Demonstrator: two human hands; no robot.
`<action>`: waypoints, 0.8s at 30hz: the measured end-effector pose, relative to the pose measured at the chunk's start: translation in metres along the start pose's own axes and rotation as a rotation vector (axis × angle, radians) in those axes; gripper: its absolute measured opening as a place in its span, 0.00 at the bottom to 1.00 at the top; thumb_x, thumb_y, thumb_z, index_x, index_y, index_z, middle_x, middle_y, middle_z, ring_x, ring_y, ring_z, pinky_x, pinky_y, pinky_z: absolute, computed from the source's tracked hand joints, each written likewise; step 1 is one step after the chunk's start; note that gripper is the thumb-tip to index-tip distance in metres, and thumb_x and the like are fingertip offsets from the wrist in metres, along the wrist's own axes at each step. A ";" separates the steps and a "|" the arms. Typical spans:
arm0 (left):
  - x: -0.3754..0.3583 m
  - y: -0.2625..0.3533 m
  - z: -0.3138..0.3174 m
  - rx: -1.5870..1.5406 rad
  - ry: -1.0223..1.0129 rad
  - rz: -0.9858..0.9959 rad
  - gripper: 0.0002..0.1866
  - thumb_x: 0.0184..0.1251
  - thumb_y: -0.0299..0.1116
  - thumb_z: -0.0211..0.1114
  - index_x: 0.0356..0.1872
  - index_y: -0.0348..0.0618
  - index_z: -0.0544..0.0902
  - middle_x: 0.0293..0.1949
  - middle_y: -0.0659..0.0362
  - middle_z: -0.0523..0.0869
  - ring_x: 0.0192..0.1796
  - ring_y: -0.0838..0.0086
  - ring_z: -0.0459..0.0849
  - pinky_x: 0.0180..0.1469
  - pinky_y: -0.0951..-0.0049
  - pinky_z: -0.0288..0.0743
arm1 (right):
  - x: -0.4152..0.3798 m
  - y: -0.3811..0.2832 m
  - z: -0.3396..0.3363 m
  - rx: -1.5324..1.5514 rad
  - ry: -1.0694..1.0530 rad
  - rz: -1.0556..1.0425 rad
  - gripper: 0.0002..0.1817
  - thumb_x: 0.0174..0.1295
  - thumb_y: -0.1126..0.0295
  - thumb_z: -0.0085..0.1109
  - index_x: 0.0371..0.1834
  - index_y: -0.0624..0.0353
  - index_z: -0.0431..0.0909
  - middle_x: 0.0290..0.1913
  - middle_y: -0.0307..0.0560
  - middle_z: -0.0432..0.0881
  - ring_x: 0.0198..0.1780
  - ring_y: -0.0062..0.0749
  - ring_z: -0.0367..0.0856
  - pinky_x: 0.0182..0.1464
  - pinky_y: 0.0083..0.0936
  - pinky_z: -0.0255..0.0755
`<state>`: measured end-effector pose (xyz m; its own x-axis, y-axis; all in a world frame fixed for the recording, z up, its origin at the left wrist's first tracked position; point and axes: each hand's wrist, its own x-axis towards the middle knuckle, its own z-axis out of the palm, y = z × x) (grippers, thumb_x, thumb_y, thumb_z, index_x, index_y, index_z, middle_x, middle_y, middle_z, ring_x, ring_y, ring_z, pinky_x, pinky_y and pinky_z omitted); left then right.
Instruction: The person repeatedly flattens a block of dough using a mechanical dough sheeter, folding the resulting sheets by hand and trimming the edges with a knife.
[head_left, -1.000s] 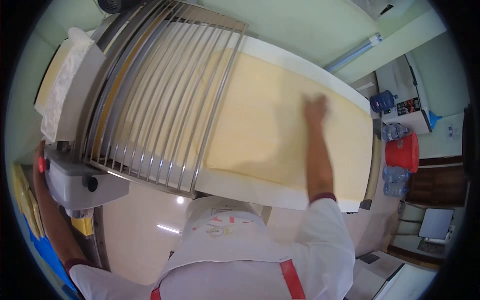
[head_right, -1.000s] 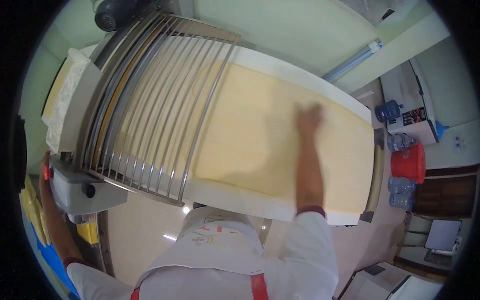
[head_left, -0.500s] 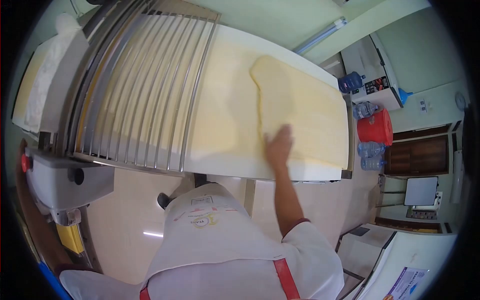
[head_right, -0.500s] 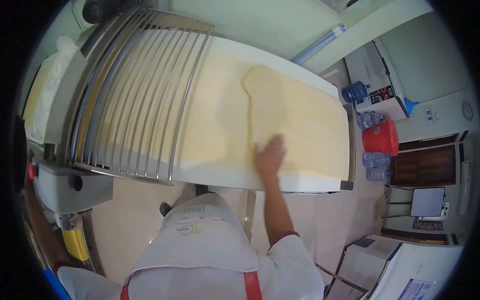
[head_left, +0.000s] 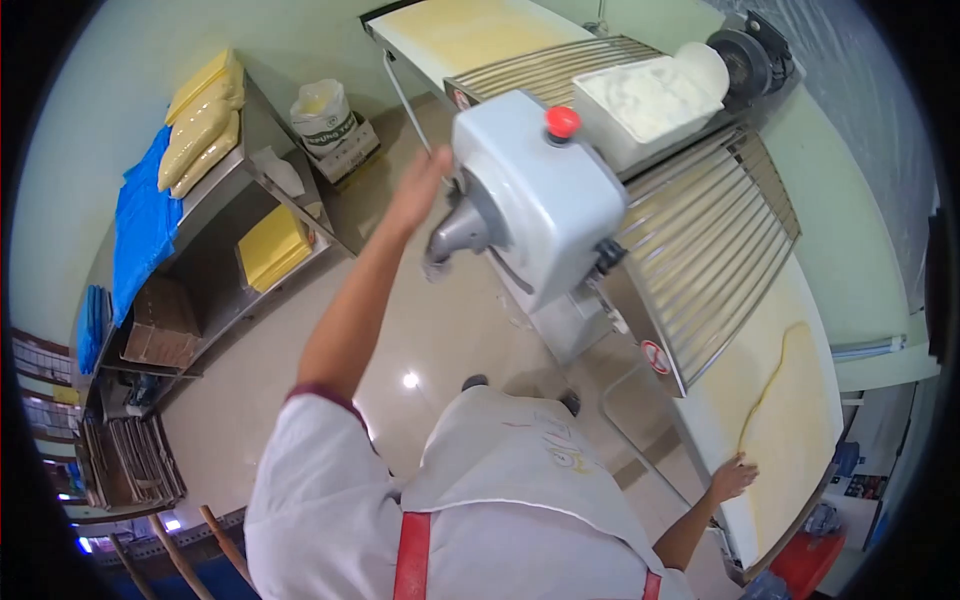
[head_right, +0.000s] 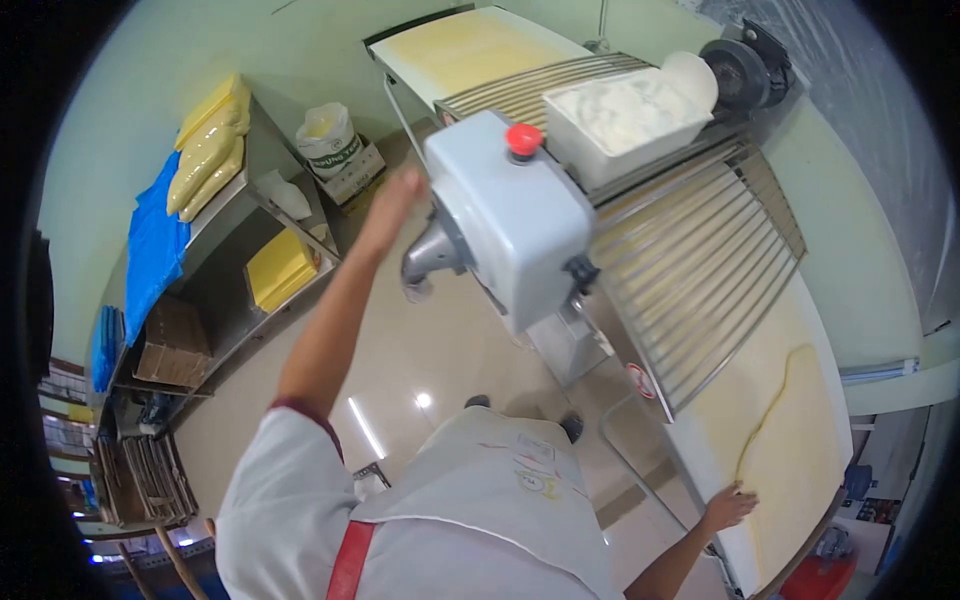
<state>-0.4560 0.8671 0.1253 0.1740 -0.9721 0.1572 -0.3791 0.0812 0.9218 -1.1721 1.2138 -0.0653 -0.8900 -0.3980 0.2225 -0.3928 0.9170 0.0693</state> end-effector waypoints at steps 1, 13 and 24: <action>-0.018 -0.030 -0.014 -0.196 -0.352 -0.113 0.37 0.72 0.67 0.41 0.53 0.41 0.79 0.50 0.54 0.81 0.53 0.71 0.76 0.55 0.71 0.68 | -0.004 -0.004 0.001 0.008 0.019 -0.011 0.41 0.72 0.40 0.34 0.74 0.66 0.55 0.75 0.65 0.55 0.76 0.55 0.53 0.71 0.55 0.53; -0.087 -0.110 0.032 -0.060 0.069 0.200 0.19 0.47 0.42 0.78 0.24 0.37 0.82 0.18 0.52 0.81 0.20 0.66 0.80 0.28 0.69 0.74 | -0.058 -0.118 -0.057 0.116 -0.095 -0.094 0.37 0.72 0.46 0.38 0.75 0.63 0.54 0.77 0.57 0.52 0.78 0.48 0.48 0.72 0.60 0.48; -0.076 -0.102 0.020 -0.039 0.052 0.315 0.15 0.46 0.37 0.77 0.23 0.38 0.80 0.18 0.52 0.81 0.20 0.65 0.80 0.27 0.70 0.73 | -0.077 -0.153 -0.066 0.227 -0.076 -0.304 0.34 0.73 0.52 0.40 0.75 0.62 0.53 0.77 0.55 0.52 0.78 0.48 0.48 0.74 0.55 0.44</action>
<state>-0.4490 0.9284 0.0118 0.1003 -0.8852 0.4542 -0.3865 0.3860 0.8376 -1.0281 1.1056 -0.0286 -0.7361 -0.6597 0.1516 -0.6753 0.7311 -0.0977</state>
